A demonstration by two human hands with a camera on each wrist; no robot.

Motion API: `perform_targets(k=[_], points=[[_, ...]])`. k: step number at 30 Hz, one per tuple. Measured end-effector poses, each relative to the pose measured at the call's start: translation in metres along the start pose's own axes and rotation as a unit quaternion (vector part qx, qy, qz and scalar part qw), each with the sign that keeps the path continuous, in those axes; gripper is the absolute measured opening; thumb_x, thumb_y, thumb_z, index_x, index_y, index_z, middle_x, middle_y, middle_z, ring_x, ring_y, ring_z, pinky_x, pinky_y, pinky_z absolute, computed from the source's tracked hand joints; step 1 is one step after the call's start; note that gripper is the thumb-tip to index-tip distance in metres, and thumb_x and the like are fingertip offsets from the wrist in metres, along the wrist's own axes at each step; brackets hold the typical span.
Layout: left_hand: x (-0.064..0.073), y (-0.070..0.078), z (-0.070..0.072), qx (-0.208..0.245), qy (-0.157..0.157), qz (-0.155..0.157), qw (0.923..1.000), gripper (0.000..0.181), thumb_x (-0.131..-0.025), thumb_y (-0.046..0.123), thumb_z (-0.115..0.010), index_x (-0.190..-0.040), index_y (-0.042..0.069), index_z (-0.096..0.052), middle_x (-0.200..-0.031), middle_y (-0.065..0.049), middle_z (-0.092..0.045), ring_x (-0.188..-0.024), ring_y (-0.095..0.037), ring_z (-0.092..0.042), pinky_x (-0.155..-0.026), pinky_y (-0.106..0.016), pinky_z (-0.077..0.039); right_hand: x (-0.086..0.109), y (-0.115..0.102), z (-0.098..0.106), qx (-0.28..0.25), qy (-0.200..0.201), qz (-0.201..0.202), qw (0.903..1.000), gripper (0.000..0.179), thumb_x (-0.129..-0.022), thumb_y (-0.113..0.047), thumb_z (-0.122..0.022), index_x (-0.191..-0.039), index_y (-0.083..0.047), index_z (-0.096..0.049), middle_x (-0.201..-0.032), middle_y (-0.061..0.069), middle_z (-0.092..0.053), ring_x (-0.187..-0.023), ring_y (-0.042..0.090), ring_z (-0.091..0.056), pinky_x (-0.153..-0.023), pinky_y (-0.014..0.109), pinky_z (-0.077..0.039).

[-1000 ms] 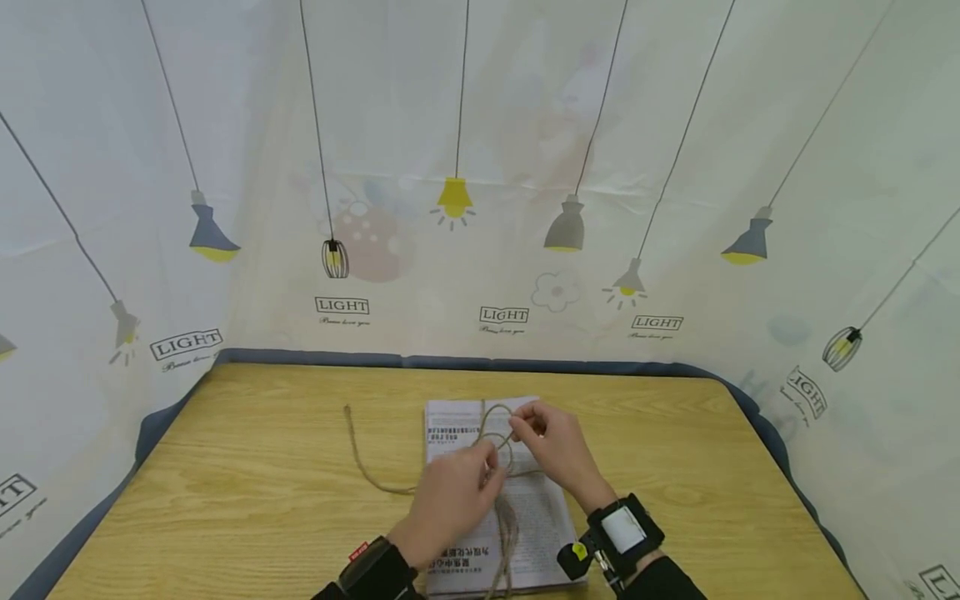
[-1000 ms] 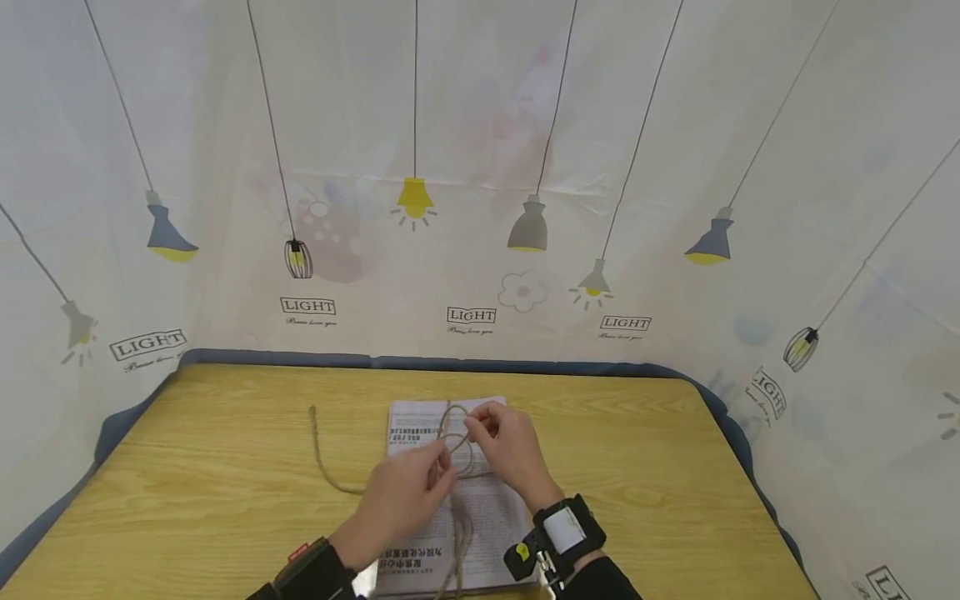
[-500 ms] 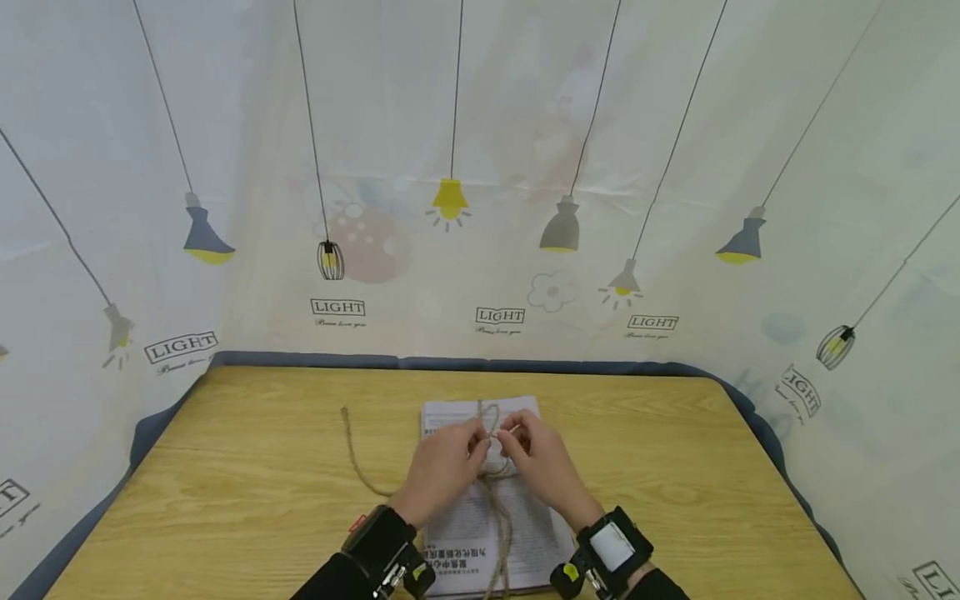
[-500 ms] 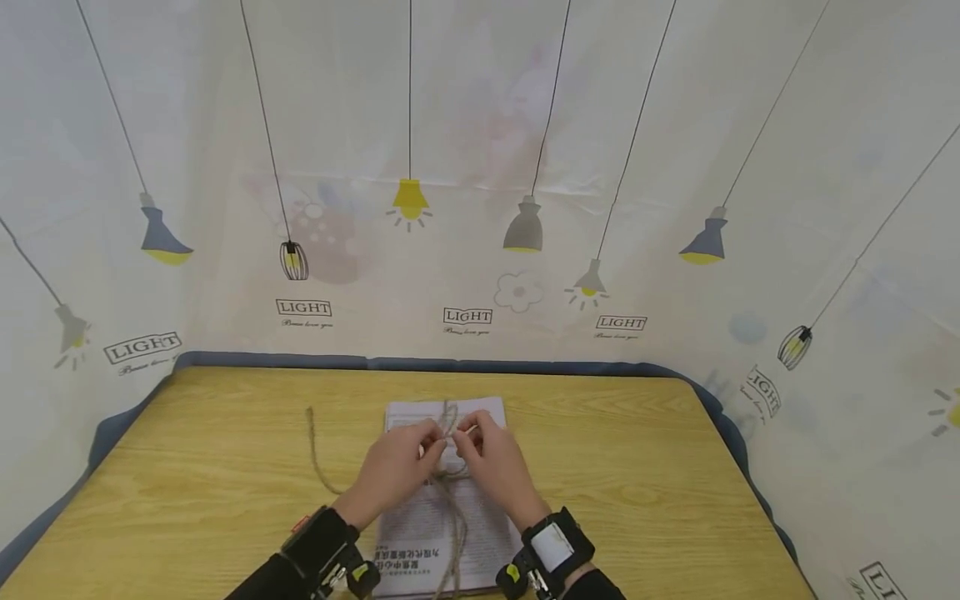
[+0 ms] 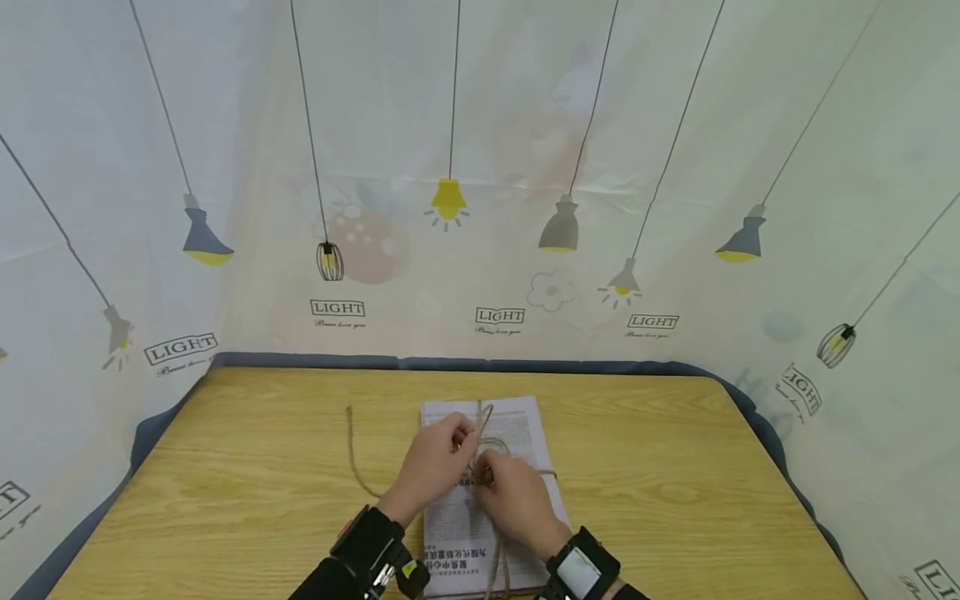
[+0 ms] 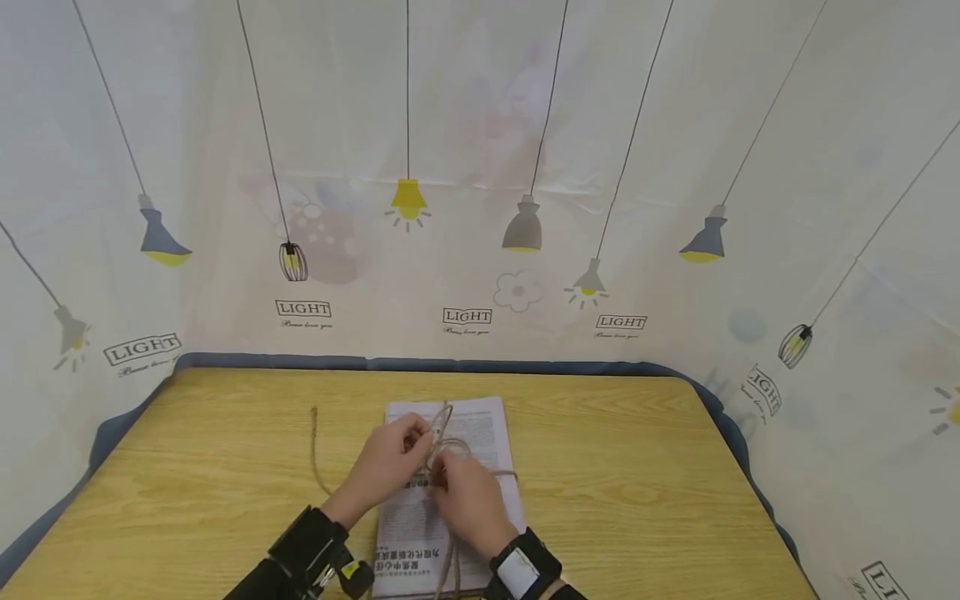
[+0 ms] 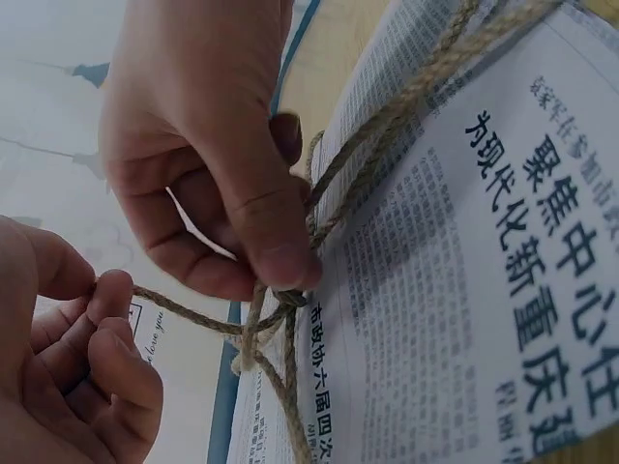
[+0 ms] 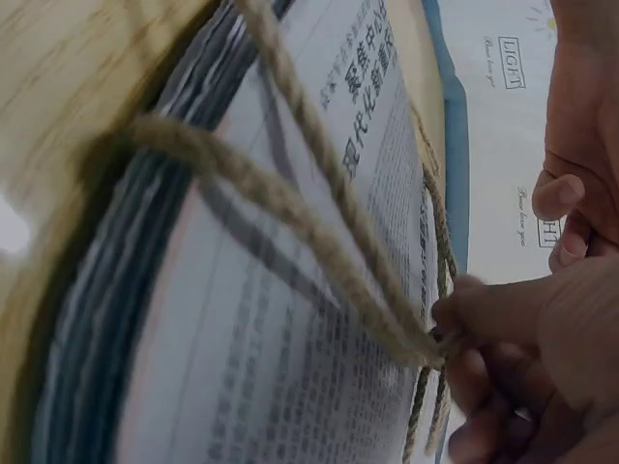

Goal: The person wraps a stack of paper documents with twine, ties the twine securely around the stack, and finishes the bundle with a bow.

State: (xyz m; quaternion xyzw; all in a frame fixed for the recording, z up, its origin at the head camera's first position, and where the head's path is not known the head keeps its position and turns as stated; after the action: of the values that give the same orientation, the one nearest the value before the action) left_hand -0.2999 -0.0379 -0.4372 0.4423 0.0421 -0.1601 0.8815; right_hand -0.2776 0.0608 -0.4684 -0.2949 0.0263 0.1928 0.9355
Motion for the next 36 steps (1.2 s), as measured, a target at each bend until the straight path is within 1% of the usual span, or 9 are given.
perform_targets(k=[2, 6, 9, 12, 16, 21, 27, 32, 36], points=[[0.001, -0.003, -0.002, 0.040, -0.013, 0.002, 0.9991, 0.011, -0.101, 0.019, -0.049, -0.095, 0.016, -0.058, -0.076, 0.003, -0.056, -0.060, -0.008, -0.046, -0.058, -0.023, -0.039, 0.001, -0.004, -0.001, 0.009, 0.003, 0.020, 0.9998, 0.007, -0.088, -0.014, -0.070, -0.094, -0.018, -0.069, -0.086, -0.004, -0.072, -0.070, 0.003, -0.062, -0.061, 0.021, -0.047], [0.006, -0.001, -0.001, 0.112, -0.029, 0.005, 0.9933, 0.013, -0.104, 0.016, -0.042, -0.094, 0.011, -0.049, -0.072, -0.001, -0.040, -0.057, -0.007, -0.034, -0.059, -0.025, -0.032, 0.003, -0.012, -0.002, 0.000, -0.014, 0.057, 0.9983, 0.011, -0.091, -0.011, -0.066, -0.095, -0.018, -0.075, -0.090, -0.005, -0.074, -0.077, 0.002, -0.065, -0.066, 0.022, -0.050], [0.012, 0.010, 0.008, 0.136, -0.031, 0.015, 0.9901, 0.015, -0.106, 0.014, -0.039, -0.095, 0.006, -0.045, -0.075, -0.002, -0.034, -0.061, -0.007, -0.027, -0.065, -0.027, -0.028, 0.005, -0.010, -0.002, -0.028, -0.036, 0.059, 0.9972, 0.012, -0.091, -0.009, -0.065, -0.093, -0.016, -0.075, -0.091, -0.004, -0.074, -0.081, 0.004, -0.066, -0.070, 0.023, -0.051], [0.016, 0.017, 0.015, 0.154, -0.037, 0.033, 0.9869, 0.015, -0.106, 0.015, -0.039, -0.096, 0.005, -0.046, -0.079, -0.003, -0.037, -0.066, -0.008, -0.028, -0.071, -0.031, -0.028, 0.006, -0.007, -0.001, -0.046, -0.056, 0.058, 0.9957, 0.014, -0.092, -0.006, -0.062, -0.091, -0.015, -0.073, -0.090, -0.003, -0.072, -0.082, 0.006, -0.065, -0.071, 0.024, -0.051], [0.013, 0.002, 0.012, 0.155, -0.031, 0.041, 0.9866, 0.016, -0.106, 0.021, -0.040, -0.097, 0.010, -0.048, -0.086, -0.004, -0.047, -0.069, -0.012, -0.037, -0.072, -0.033, -0.033, 0.010, -0.004, 0.004, -0.046, -0.073, 0.059, 0.9945, 0.012, -0.093, -0.006, -0.062, -0.089, -0.015, -0.070, -0.091, -0.002, -0.070, -0.080, 0.005, -0.062, -0.070, 0.025, -0.049], [0.007, -0.019, 0.005, 0.169, -0.031, 0.056, 0.9835, 0.020, -0.106, 0.028, -0.042, -0.097, 0.013, -0.051, -0.093, -0.006, -0.060, -0.071, -0.019, -0.048, -0.063, -0.027, -0.039, 0.016, 0.005, 0.013, -0.038, -0.080, 0.045, 0.9950, 0.010, -0.089, -0.011, -0.069, -0.082, -0.017, -0.065, -0.081, -0.008, -0.065, -0.072, -0.001, -0.054, -0.066, 0.023, -0.045], [0.008, -0.021, 0.007, 0.176, -0.036, 0.055, 0.9822, 0.018, -0.106, 0.028, -0.041, -0.101, 0.014, -0.051, -0.090, -0.017, -0.059, -0.061, -0.011, -0.042, -0.054, -0.024, -0.037, 0.023, 0.016, 0.025, -0.033, -0.091, 0.045, 0.9942, 0.009, -0.087, -0.018, -0.072, -0.080, -0.021, -0.067, -0.081, -0.011, -0.066, -0.074, 0.000, -0.058, -0.068, 0.024, -0.048], [0.009, -0.021, 0.013, 0.171, -0.027, 0.045, 0.9839, 0.018, -0.106, 0.027, -0.042, -0.103, 0.012, -0.052, -0.084, -0.008, -0.056, -0.063, -0.010, -0.043, -0.055, -0.024, -0.036, 0.029, 0.025, 0.034, -0.039, -0.105, 0.045, 0.9927, 0.011, -0.089, -0.018, -0.070, -0.080, -0.022, -0.066, -0.082, -0.011, -0.065, -0.078, 0.002, -0.060, -0.072, 0.028, -0.050], [0.010, -0.023, 0.016, 0.165, -0.016, 0.044, 0.9851, 0.018, -0.106, 0.025, -0.043, -0.103, 0.010, -0.052, -0.082, -0.003, -0.054, -0.065, -0.011, -0.044, -0.058, -0.024, -0.036, 0.031, 0.036, 0.039, -0.009, -0.096, 0.039, 0.9946, 0.015, -0.088, -0.015, -0.071, -0.077, -0.022, -0.063, -0.080, -0.012, -0.063, -0.075, 0.000, -0.057, -0.068, 0.026, -0.048]])
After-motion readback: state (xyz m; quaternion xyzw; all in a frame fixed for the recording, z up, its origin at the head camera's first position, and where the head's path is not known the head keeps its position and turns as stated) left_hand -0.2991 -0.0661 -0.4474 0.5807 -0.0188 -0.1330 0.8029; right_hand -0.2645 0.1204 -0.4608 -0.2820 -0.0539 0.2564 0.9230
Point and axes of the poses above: each hand's wrist, its own x-axis away from the middle knuckle, its own z-axis out of the back of the hand, y = z × x, the point moved 10 cm from there along -x, towards the middle knuckle
